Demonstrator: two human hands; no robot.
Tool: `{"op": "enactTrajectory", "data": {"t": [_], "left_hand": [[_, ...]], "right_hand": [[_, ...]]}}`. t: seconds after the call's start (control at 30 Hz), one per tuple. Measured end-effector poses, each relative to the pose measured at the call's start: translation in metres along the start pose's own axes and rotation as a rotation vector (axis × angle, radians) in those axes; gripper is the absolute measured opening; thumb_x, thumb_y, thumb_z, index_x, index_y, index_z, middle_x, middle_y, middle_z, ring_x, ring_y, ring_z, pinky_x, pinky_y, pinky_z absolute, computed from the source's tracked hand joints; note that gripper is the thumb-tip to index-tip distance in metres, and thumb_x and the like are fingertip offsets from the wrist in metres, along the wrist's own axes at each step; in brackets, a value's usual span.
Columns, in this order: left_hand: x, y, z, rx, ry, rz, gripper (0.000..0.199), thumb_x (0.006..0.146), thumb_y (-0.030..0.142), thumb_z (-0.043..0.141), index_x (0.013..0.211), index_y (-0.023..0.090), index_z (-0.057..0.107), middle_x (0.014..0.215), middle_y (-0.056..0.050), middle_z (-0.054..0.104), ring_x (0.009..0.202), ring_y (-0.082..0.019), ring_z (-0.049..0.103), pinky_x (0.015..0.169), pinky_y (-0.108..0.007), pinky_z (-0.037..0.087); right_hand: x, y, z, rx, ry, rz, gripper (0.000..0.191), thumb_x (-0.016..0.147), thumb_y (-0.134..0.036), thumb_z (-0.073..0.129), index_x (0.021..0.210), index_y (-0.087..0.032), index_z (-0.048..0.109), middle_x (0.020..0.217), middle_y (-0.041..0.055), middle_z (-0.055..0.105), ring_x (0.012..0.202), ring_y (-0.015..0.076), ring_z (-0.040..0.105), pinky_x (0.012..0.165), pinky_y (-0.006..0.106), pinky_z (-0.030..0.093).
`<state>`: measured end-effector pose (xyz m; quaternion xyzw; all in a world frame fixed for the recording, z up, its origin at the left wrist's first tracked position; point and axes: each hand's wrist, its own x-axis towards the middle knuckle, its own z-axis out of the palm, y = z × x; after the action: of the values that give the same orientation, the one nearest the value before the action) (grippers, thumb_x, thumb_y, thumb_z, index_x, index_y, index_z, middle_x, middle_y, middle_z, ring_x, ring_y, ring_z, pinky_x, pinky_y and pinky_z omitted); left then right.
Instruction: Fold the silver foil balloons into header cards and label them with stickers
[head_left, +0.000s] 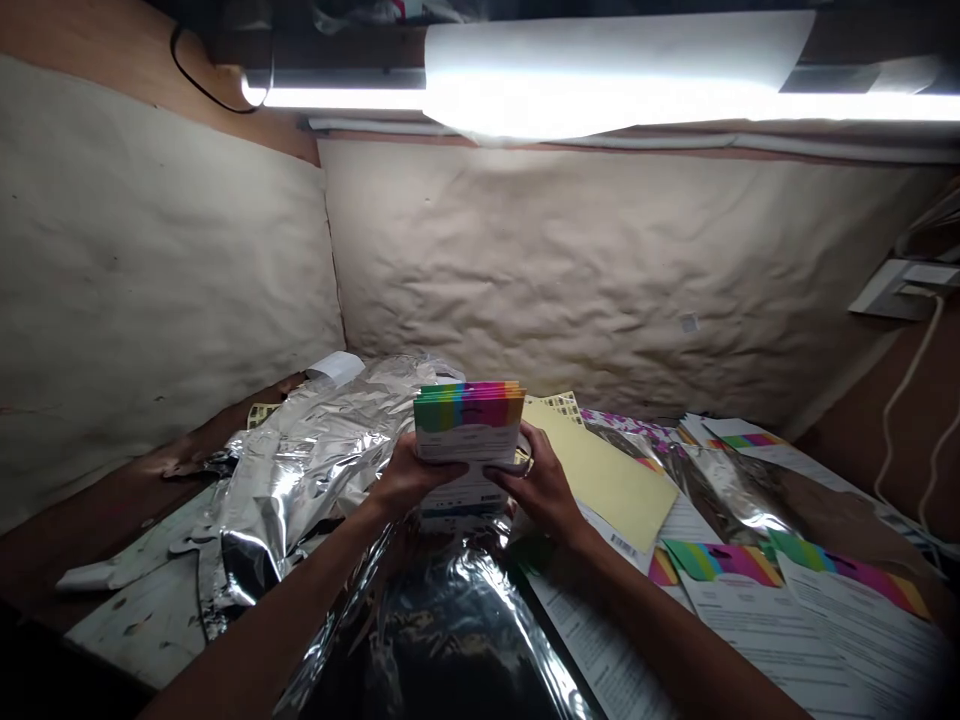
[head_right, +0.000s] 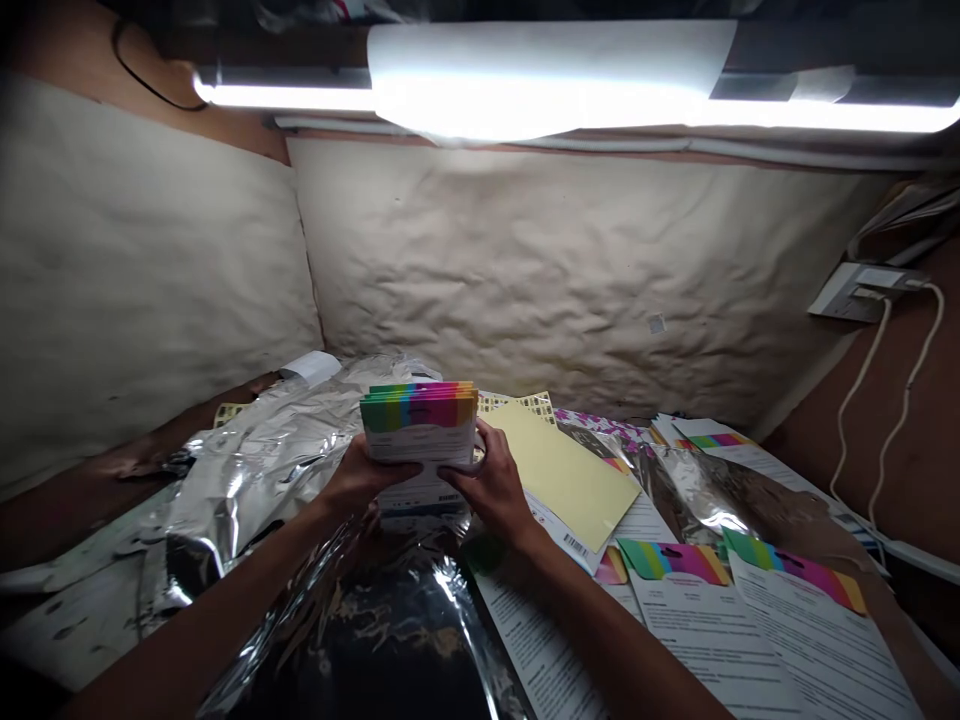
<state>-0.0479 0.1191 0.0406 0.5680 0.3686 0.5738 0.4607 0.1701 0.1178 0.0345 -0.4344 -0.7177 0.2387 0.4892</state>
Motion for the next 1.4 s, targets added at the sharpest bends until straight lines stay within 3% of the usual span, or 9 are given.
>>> {"op": "enactTrajectory", "data": {"t": [0.1, 0.17, 0.23, 0.37, 0.47, 0.63, 0.97, 1.13, 1.4], "left_hand": [[0.000, -0.002, 0.001, 0.070, 0.033, 0.026, 0.038, 0.055, 0.019, 0.090, 0.091, 0.013, 0.078, 0.090, -0.011, 0.077, 0.081, -0.027, 0.072, 0.073, -0.034, 0.060], [0.000, -0.005, 0.000, 0.090, 0.029, 0.026, 0.037, 0.058, 0.023, 0.090, 0.091, 0.012, 0.077, 0.091, -0.012, 0.077, 0.083, -0.028, 0.072, 0.075, -0.037, 0.061], [-0.001, -0.006, 0.000, 0.087, 0.043, 0.020, 0.038, 0.059, 0.026, 0.089, 0.092, 0.012, 0.076, 0.093, -0.011, 0.077, 0.085, -0.029, 0.073, 0.076, -0.039, 0.061], [-0.003, -0.003, 0.000, 0.085, 0.037, 0.032, 0.040, 0.060, 0.026, 0.089, 0.095, 0.012, 0.076, 0.095, -0.010, 0.077, 0.088, -0.029, 0.073, 0.079, -0.039, 0.062], [-0.003, 0.000, -0.001, 0.062, -0.022, 0.020, 0.041, 0.060, 0.026, 0.089, 0.096, 0.013, 0.076, 0.096, -0.009, 0.077, 0.089, -0.029, 0.073, 0.080, -0.038, 0.061], [0.001, -0.007, -0.005, 0.095, -0.116, -0.039, 0.044, 0.055, 0.026, 0.091, 0.094, 0.012, 0.075, 0.093, -0.009, 0.077, 0.087, -0.029, 0.073, 0.077, -0.037, 0.061], [0.000, -0.021, -0.005, 0.167, -0.129, 0.021, 0.045, 0.050, 0.020, 0.092, 0.092, 0.013, 0.076, 0.091, -0.009, 0.077, 0.082, -0.026, 0.071, 0.071, -0.032, 0.059], [-0.001, -0.026, -0.004, 0.133, -0.125, 0.016, 0.040, 0.058, 0.024, 0.089, 0.094, 0.012, 0.076, 0.093, -0.010, 0.076, 0.083, -0.025, 0.071, 0.074, -0.033, 0.059], [-0.006, -0.022, 0.000, 0.082, -0.088, 0.018, 0.043, 0.056, 0.019, 0.090, 0.096, 0.014, 0.076, 0.096, -0.008, 0.077, 0.086, -0.025, 0.071, 0.075, -0.033, 0.059]], "right_hand": [[-0.002, -0.004, 0.001, -0.035, 0.040, 0.001, 0.071, 0.081, -0.039, 0.073, 0.144, -0.026, 0.042, 0.134, 0.0099, 0.056, 0.123, 0.0296, 0.053, 0.102, 0.046, 0.047], [-0.003, -0.002, 0.001, -0.077, 0.147, 0.015, 0.080, 0.081, -0.043, 0.073, 0.148, -0.024, 0.035, 0.143, 0.0126, 0.048, 0.131, 0.0318, 0.047, 0.106, 0.050, 0.043], [-0.003, 0.001, 0.002, -0.115, 0.231, 0.000, 0.078, 0.080, -0.045, 0.074, 0.146, -0.021, 0.040, 0.145, 0.0142, 0.046, 0.133, 0.0333, 0.043, 0.109, 0.052, 0.040], [-0.002, 0.002, 0.002, 0.139, -0.011, 0.012, 0.044, 0.090, -0.040, 0.063, 0.129, -0.023, 0.058, 0.125, 0.0096, 0.064, 0.114, 0.0279, 0.061, 0.098, 0.046, 0.051], [-0.002, 0.001, 0.001, 0.363, -0.141, 0.027, 0.046, 0.090, -0.037, 0.064, 0.132, -0.024, 0.055, 0.123, 0.0067, 0.066, 0.109, 0.0255, 0.064, 0.096, 0.043, 0.053], [-0.004, 0.006, 0.002, 0.437, -0.257, 0.029, 0.051, 0.084, -0.037, 0.071, 0.130, -0.024, 0.052, 0.126, 0.0069, 0.064, 0.111, 0.0267, 0.061, 0.095, 0.041, 0.052], [-0.015, 0.018, 0.001, 0.169, -0.318, 0.048, 0.064, 0.093, -0.032, 0.056, 0.149, -0.026, 0.024, 0.134, 0.0089, 0.053, 0.119, 0.0268, 0.052, 0.099, 0.042, 0.046], [-0.014, 0.021, 0.003, 0.171, -0.328, 0.001, 0.065, 0.094, -0.029, 0.053, 0.151, -0.026, 0.022, 0.138, 0.0090, 0.049, 0.125, 0.0265, 0.049, 0.104, 0.042, 0.043], [-0.016, 0.016, 0.001, 0.215, -0.344, -0.019, 0.065, 0.094, -0.031, 0.055, 0.152, -0.026, 0.024, 0.140, 0.0088, 0.049, 0.127, 0.0265, 0.048, 0.107, 0.044, 0.041]]}}
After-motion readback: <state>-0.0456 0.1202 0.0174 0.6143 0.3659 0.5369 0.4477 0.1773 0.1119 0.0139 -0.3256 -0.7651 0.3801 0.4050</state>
